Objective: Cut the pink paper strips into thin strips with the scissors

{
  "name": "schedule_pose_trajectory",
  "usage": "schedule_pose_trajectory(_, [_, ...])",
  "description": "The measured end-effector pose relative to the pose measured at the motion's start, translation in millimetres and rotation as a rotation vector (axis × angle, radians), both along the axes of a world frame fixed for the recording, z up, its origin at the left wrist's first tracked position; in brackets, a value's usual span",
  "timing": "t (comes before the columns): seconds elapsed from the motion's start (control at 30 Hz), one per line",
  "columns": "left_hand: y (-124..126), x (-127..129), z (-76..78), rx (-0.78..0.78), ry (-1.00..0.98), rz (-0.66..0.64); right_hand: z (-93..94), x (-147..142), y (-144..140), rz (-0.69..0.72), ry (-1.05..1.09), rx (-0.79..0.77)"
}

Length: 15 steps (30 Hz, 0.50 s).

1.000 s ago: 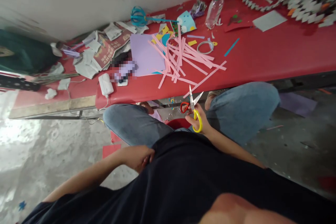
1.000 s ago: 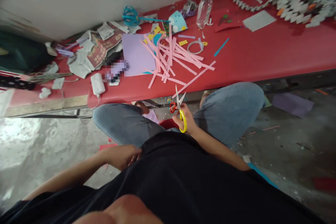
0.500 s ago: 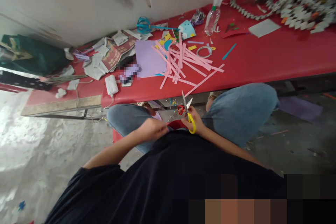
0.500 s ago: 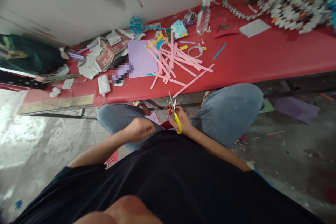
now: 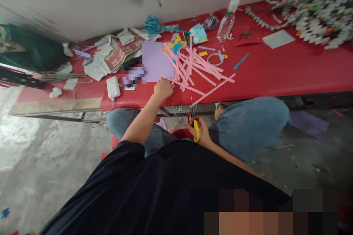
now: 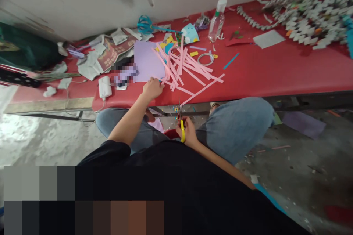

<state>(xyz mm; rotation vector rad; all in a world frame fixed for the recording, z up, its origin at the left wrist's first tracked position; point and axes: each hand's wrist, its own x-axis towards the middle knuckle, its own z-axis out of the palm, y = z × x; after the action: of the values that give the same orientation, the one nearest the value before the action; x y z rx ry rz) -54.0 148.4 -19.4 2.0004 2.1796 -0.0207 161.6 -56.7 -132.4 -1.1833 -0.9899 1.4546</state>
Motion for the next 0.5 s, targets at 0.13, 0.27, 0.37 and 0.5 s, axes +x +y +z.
schedule_pose_trajectory(0.13, [-10,-8,-4.2,-0.012,-0.029,-0.016,-3.0,-3,1,0.004,-0.025,-0.031])
schedule_pose_trajectory(0.27, [-39,-27,-5.6,0.053,-0.088,-0.001,-2.8,-6,2,0.027,-0.072,-0.04])
schedule_pose_trajectory(0.37, [-70,-52,-1.4,0.152,-0.146,0.1,1.3,-3,1,0.051,-0.12,-0.029])
schedule_pose_trajectory(0.5, [-106,-92,14.5,0.35,-0.278,0.174,8.4,3,1,0.138,-0.167,0.006])
